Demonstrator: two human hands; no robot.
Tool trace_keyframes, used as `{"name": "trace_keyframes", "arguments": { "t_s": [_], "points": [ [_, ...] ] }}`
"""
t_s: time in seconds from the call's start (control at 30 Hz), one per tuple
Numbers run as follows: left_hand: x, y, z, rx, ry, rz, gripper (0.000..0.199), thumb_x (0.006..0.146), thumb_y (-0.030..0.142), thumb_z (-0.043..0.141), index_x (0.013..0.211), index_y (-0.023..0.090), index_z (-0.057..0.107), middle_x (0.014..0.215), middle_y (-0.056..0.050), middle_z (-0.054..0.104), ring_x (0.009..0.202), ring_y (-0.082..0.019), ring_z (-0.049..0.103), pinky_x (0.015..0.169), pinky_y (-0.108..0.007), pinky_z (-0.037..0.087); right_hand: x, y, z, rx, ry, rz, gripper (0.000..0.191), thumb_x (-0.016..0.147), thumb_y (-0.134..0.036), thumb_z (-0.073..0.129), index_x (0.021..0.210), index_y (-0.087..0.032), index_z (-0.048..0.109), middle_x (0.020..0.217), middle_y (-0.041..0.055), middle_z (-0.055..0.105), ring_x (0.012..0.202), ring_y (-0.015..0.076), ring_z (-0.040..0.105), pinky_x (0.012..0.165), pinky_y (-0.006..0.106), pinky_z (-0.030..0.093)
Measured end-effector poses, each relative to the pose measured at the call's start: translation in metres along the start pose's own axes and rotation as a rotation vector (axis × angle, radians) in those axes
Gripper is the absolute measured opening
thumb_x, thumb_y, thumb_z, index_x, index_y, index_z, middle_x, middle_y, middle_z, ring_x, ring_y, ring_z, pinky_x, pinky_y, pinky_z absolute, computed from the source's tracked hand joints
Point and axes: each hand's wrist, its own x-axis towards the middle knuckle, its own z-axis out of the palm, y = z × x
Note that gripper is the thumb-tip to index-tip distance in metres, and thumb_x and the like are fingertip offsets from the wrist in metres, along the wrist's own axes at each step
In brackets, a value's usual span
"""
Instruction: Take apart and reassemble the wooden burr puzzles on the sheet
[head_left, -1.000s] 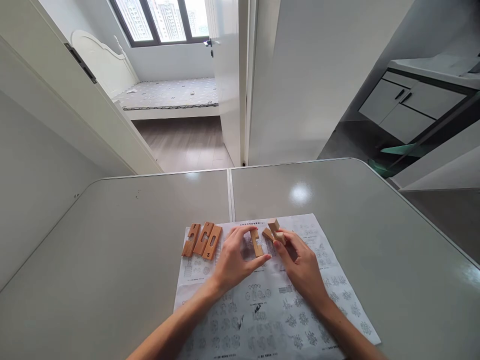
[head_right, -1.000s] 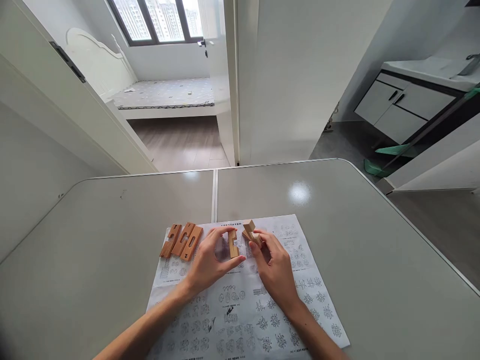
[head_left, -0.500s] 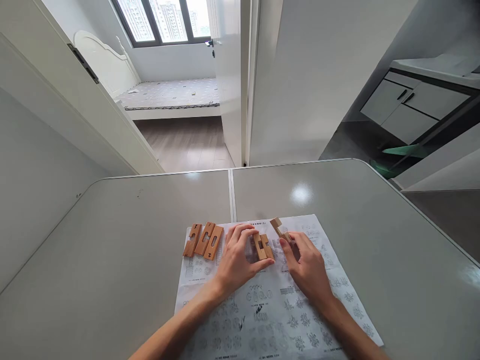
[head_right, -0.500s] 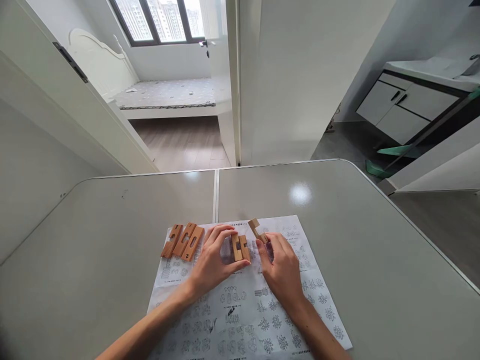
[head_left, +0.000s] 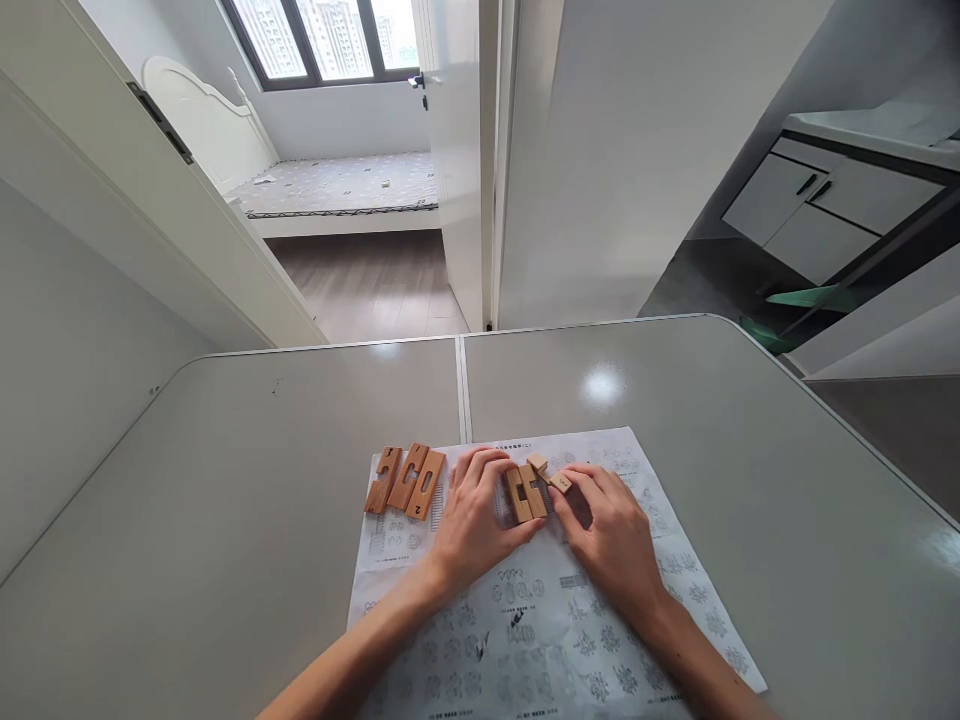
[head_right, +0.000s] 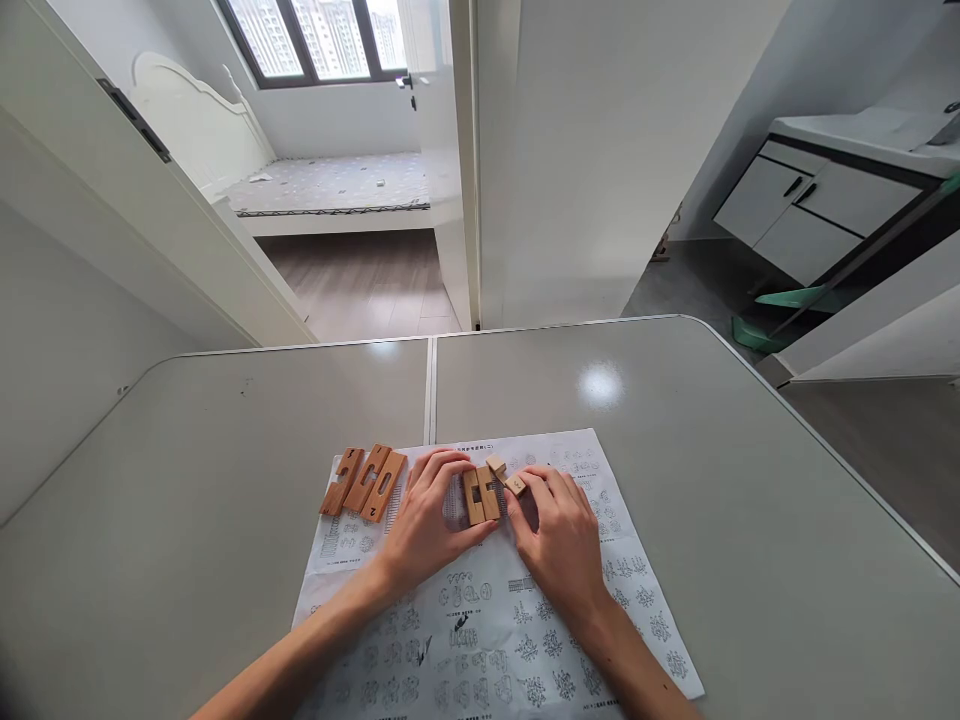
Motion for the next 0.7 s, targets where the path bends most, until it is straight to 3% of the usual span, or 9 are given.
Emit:
{"name": "trace_keyframes", "arguments": {
  "t_s": [0.47, 0.7],
  "points": [
    [-0.0015, 0.001, 0.0015, -0.001, 0.028, -0.035, 0.067, 0.081, 0.023, 0.087, 0.136, 0.027, 0.05, 0.135, -0.01, 0.063, 0.138, -0.034, 0.054, 0.115, -0.056, 0.05, -0.003, 0.0027, 0.0043, 0.075, -0.11, -0.084, 0.019, 0.103, -0.024, 0.058, 0.121, -0.025, 0.063, 0.126, 0.0123, 0.067, 0.117, 0.0332, 0.063, 0.099, 0.054, 0.057],
    [-0.0027, -0.0015, 0.0037, -0.001, 0.031, -0.026, 0.068, 0.081, 0.019, 0.084, 0.138, 0.028, 0.048, 0.138, -0.01, 0.062, 0.138, -0.034, 0.054, 0.117, -0.055, 0.049, -0.0033, -0.001, 0.0025, 0.146, -0.171, -0.133, 0.037, 0.099, -0.015, 0.057, 0.135, -0.026, 0.058, 0.132, 0.0124, 0.065, 0.122, 0.0328, 0.062, 0.104, 0.055, 0.058]
  ]
}}
